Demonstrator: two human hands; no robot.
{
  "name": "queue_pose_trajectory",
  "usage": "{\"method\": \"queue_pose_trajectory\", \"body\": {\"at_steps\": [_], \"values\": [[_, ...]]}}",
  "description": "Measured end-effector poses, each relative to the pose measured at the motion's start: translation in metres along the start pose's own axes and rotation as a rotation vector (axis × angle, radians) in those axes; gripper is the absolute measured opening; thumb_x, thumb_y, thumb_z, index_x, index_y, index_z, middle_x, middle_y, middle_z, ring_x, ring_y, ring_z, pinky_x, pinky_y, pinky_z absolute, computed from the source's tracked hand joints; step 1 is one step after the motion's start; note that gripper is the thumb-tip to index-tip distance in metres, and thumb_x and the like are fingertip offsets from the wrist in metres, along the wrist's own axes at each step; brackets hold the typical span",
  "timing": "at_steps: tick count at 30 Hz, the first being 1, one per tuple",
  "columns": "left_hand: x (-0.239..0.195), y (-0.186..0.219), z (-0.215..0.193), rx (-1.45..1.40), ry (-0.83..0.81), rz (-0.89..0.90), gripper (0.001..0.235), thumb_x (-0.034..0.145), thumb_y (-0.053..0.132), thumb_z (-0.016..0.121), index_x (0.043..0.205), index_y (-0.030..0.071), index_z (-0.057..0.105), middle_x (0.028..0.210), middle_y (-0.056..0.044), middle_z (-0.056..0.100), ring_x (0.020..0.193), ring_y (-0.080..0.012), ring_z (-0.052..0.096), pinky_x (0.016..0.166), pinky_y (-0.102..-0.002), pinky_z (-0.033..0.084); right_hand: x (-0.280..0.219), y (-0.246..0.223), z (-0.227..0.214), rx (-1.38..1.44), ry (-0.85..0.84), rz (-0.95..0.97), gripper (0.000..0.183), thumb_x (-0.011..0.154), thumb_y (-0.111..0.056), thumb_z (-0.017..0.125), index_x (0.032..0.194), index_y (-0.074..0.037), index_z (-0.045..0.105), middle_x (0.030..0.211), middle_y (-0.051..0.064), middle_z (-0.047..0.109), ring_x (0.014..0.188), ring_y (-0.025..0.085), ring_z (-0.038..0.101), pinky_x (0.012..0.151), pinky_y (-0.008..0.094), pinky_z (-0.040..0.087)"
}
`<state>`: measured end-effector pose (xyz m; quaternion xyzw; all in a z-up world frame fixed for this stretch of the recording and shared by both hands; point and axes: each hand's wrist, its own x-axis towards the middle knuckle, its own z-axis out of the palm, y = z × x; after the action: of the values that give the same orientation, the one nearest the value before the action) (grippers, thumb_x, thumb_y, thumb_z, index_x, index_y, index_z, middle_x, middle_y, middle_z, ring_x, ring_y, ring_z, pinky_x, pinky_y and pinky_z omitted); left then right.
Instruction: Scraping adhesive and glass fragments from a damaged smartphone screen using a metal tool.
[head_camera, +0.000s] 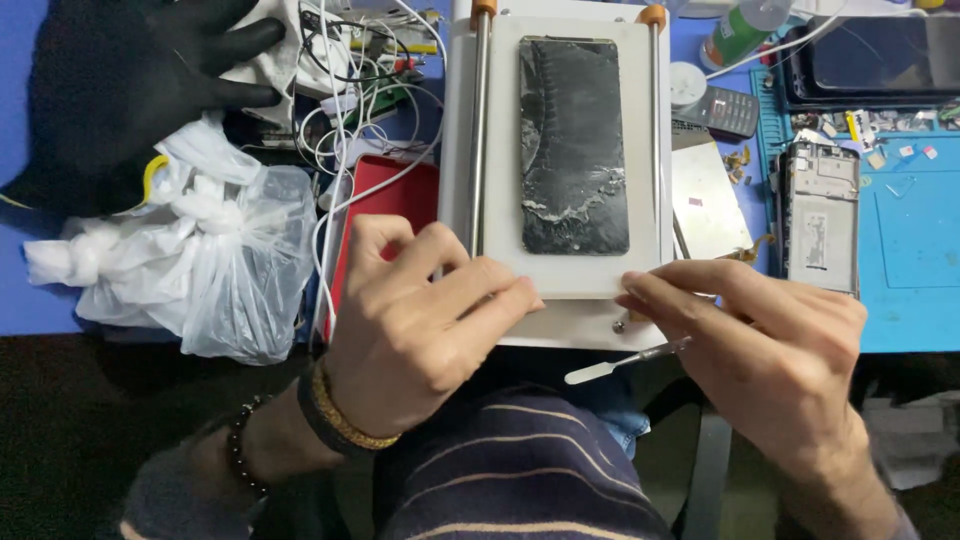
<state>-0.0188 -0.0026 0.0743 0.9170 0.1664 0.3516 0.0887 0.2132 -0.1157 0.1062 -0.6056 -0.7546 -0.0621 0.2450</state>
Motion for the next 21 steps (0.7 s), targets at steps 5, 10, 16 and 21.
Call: {"method": "queue_pose_trajectory", "body": {"at_steps": [5,10,16,21], "values": [[-0.005,-0.004,-0.002,0.015,-0.007,0.028,0.019,0.088,0.019,0.077,0.105,0.011,0.078,0.097,0.007,0.069,0.084,-0.0155,0.058,0.083,-0.039,0.036,-0.007,0.003,0.009,0.037,-0.025,-0.002,0.028,0.077,-0.005,0.084,0.105,-0.007,0.078,0.090,0.006,0.075,0.067,0.015,0.070,0.053,0.031,0.053],[-0.001,-0.013,-0.010,-0.074,-0.028,-0.022,0.041,0.082,0.039,0.083,0.109,0.008,0.081,0.087,0.005,0.067,0.075,-0.0165,0.055,0.077,-0.038,0.036,-0.012,0.006,0.005,0.110,-0.001,0.059,0.029,0.077,-0.013,0.087,0.104,-0.008,0.077,0.091,0.006,0.072,0.072,0.016,0.069,0.057,0.031,0.054],[0.023,-0.038,-0.016,0.051,-0.023,0.006,0.031,0.086,0.026,0.086,0.111,0.010,0.079,0.096,0.003,0.071,0.093,-0.0194,0.061,0.085,-0.038,0.039,0.010,0.027,0.005,0.075,-0.010,0.308,0.025,0.083,-0.007,0.088,0.105,-0.004,0.078,0.083,0.006,0.071,0.051,0.011,0.049,0.043,0.031,0.036],[0.042,-0.050,-0.003,0.053,-0.085,0.200,0.048,0.074,0.037,0.088,0.111,0.010,0.075,0.103,-0.001,0.070,0.097,-0.0215,0.059,0.087,-0.044,0.039,0.043,0.040,0.010,0.198,0.001,0.278,0.016,0.096,-0.004,0.076,0.111,-0.003,0.073,0.096,0.010,0.073,0.068,0.011,0.062,0.049,0.024,0.047]]}}
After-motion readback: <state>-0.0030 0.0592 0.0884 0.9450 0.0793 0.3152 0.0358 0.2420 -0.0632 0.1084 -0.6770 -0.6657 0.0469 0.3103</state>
